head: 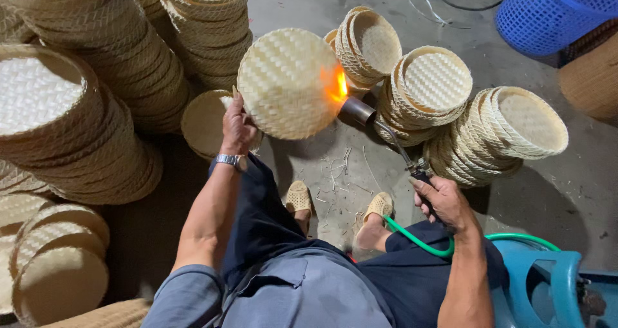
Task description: The person sits on a low stool and uses a handheld blowtorch to apply heat to the surface of round woven baskets. They pick up a basket from a stack, rotate it while directing the flame across the weave, and then place it back down. This process is repeated for multiple baskets in a repetitive workflow.
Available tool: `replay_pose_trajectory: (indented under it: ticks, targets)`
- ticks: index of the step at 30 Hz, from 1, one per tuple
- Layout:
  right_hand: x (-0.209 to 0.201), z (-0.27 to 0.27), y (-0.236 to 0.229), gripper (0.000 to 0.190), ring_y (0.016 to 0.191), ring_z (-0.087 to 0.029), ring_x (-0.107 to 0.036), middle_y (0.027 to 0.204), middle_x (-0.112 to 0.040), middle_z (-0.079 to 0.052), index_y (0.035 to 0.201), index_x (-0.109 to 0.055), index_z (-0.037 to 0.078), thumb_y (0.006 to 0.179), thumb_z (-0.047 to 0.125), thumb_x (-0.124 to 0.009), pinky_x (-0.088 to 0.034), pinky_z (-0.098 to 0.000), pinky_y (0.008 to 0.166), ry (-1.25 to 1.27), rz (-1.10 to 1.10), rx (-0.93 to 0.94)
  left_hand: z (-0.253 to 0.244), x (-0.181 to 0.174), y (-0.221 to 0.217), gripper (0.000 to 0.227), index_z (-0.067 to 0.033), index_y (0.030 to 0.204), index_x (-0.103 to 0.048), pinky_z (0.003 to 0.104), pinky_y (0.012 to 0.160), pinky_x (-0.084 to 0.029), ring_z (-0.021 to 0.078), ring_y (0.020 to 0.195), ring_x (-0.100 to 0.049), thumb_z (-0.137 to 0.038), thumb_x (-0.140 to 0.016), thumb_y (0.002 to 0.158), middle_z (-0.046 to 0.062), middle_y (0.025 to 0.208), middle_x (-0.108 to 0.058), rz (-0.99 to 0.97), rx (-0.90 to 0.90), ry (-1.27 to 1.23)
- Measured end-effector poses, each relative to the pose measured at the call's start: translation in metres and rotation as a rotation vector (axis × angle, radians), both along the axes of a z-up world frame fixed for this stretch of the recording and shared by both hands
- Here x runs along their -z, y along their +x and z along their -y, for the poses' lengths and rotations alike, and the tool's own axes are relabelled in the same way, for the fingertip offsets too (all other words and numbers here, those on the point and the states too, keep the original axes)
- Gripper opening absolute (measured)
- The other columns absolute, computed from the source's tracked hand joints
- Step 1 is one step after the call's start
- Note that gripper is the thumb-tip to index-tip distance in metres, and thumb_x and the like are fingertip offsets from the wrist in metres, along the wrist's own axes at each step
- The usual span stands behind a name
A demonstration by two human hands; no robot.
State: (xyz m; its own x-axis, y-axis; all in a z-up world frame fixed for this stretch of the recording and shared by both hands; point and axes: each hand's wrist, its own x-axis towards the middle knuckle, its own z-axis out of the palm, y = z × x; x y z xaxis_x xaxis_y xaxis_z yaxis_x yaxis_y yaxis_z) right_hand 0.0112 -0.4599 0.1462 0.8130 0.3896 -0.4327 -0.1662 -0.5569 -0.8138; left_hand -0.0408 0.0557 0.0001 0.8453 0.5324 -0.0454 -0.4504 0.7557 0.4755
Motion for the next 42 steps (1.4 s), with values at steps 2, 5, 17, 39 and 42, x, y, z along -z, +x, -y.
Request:
replay_pose_trajectory:
  ticks: [2,5,17,39,42]
  targets:
    - [0.001,-0.002,-0.003,0.044,0.046,-0.01,-0.05,0.059,-0.058,-0.004,0.073,-0.064,0.001,0.095,0.04,-0.065,-0.042,-0.0266,0.039,-0.013,0.007,-0.003,0.005,-0.002,0.009,0.041,0.0015,0.134,-0.058,0.051,0.106,-0.054,0.0301,0.119,-0.066,-0.028,-0.055,0.106,0.016,0.13,-0.068,-0.028,-0.074,-0.069]
    - [0.003,-0.007,-0.01,0.04,0.047,-0.009,-0.052,0.062,-0.062,-0.001,0.075,-0.064,0.003,0.093,0.038,-0.067,-0.042,-0.0267,0.039,0.006,-0.01,-0.029,0.009,0.002,0.017,0.041,0.0009,0.135,-0.057,0.052,0.108,-0.053,0.0307,0.12,-0.065,-0.027,-0.053,0.105,0.016,0.132,-0.067,0.026,-0.109,-0.128]
    - [0.0,-0.034,-0.016,0.04,0.05,-0.008,-0.054,0.064,-0.061,-0.001,0.08,-0.064,0.002,0.095,0.039,-0.066,-0.043,-0.0266,0.041,-0.051,0.024,-0.02,0.023,0.008,0.025,0.036,0.0029,0.131,-0.061,0.046,0.102,-0.055,0.0267,0.113,-0.067,-0.022,-0.056,0.105,0.013,0.125,-0.07,0.048,-0.229,-0.028]
    - [-0.009,-0.06,-0.012,0.037,0.047,-0.01,-0.053,0.061,-0.06,-0.002,0.079,-0.063,0.003,0.095,0.037,-0.066,-0.042,-0.029,0.039,-0.072,0.092,-0.048,0.043,-0.022,0.009,0.031,0.0033,0.124,-0.07,0.026,0.081,-0.054,0.0103,0.091,-0.066,-0.02,-0.066,0.105,0.004,0.106,-0.073,0.0,0.105,0.292]
    - [-0.015,-0.061,-0.013,0.041,0.047,-0.011,-0.053,0.061,-0.059,-0.004,0.079,-0.063,0.001,0.096,0.038,-0.066,-0.042,-0.0289,0.04,-0.099,0.094,-0.085,0.048,-0.007,0.014,0.032,0.0036,0.127,-0.07,0.024,0.08,-0.053,0.0096,0.09,-0.066,-0.021,-0.066,0.107,0.003,0.106,-0.073,0.011,0.179,0.304]
